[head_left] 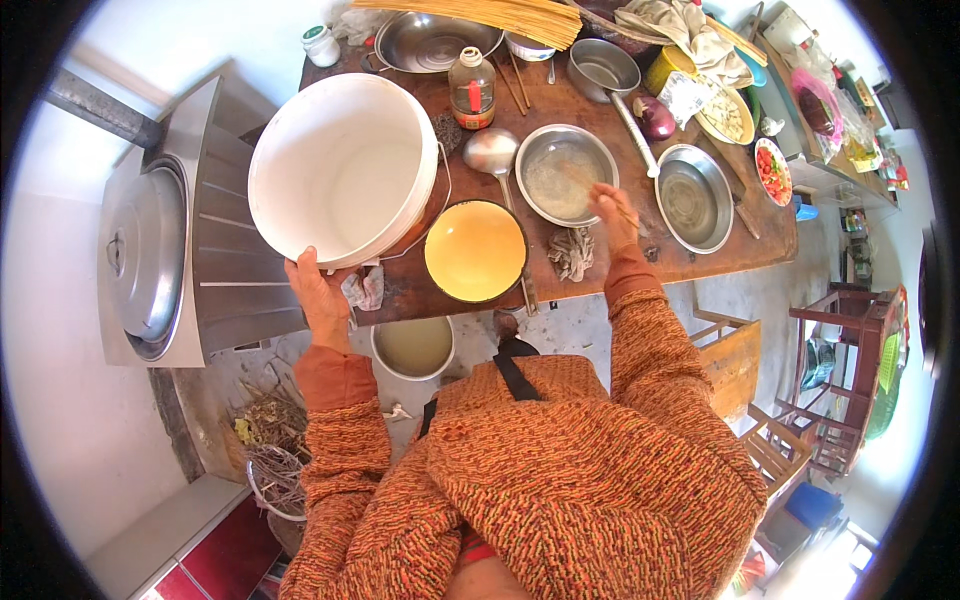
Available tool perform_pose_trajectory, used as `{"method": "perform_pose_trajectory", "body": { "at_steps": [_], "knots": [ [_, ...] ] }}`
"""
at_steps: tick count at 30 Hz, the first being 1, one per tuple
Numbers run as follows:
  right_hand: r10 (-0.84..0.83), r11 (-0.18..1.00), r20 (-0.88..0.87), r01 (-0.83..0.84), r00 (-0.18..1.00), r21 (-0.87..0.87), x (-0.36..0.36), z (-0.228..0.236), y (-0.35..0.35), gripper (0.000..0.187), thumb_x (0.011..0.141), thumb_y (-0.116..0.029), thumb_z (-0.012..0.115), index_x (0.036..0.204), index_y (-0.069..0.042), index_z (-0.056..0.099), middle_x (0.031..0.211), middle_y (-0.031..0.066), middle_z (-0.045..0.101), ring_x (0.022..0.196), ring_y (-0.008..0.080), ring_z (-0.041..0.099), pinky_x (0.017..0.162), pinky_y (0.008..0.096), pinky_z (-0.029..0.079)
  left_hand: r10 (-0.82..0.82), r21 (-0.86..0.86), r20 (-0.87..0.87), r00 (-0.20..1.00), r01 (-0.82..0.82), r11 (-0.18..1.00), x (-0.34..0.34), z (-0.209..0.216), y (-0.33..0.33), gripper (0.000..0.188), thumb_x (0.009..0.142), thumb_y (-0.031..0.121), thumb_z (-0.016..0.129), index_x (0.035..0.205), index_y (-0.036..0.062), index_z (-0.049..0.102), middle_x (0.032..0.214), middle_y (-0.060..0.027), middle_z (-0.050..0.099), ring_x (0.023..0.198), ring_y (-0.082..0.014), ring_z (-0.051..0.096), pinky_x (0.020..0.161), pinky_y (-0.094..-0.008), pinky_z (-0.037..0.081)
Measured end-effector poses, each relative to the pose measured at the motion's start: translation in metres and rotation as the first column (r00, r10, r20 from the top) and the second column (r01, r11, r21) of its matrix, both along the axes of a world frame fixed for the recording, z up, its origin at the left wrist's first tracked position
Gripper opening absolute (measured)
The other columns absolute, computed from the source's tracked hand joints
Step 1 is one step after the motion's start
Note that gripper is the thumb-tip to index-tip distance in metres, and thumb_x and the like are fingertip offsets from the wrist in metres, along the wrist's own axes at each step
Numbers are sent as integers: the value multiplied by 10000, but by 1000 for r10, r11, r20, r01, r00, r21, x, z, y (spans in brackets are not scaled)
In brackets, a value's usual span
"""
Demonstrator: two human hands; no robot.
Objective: The person measures rice from a large bag into a metal bowl using a paper cup, then carries the bowl to a table. They add water from a white bucket using a ladle and stir the mixture with chopsticks.
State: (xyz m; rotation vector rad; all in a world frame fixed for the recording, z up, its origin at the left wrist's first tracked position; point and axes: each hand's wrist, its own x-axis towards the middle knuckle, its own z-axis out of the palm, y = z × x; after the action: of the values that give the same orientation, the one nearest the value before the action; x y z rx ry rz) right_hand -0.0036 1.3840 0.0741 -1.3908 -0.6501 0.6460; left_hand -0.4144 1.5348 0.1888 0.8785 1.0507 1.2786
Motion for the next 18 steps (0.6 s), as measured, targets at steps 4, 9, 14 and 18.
{"method": "perform_pose_trajectory", "body": {
  "at_steps": [4,9,14,18],
  "knots": [
    [187,971,-143,-206,972,-126,2,18,-30,247,864,-140,517,1053,11,565,1027,89,579,945,169,571,790,304,499,39,-19,-5,999,-40,999,-7,-4,0,565,778,337,558,1196,18,352,1110,-161,474,931,-280,575,628,-402,582],
    [70,996,-29,-72,997,-59,46,13,-34,225,864,-118,506,1034,13,574,991,86,592,903,167,587,779,299,502,21,1,-9,1000,-21,1000,-5,-4,1,546,782,324,555,1191,23,355,1119,-162,466,940,-282,570,634,-408,583],
    [113,991,-113,-120,987,-52,-7,16,-5,206,849,-106,508,999,4,597,952,73,604,831,142,589,736,259,493,5,-4,5,1000,-5,1000,-2,1,-1,548,780,324,561,1194,28,358,1124,-159,460,949,-284,563,641,-413,581],
    [197,948,-59,-206,979,-244,14,49,-35,198,847,-90,494,984,1,606,938,63,608,824,129,580,723,247,488,5,6,17,1000,-5,1000,-6,-1,-1,564,777,323,562,1207,28,348,1134,-160,453,957,-289,558,651,-418,579]
  ]
}}
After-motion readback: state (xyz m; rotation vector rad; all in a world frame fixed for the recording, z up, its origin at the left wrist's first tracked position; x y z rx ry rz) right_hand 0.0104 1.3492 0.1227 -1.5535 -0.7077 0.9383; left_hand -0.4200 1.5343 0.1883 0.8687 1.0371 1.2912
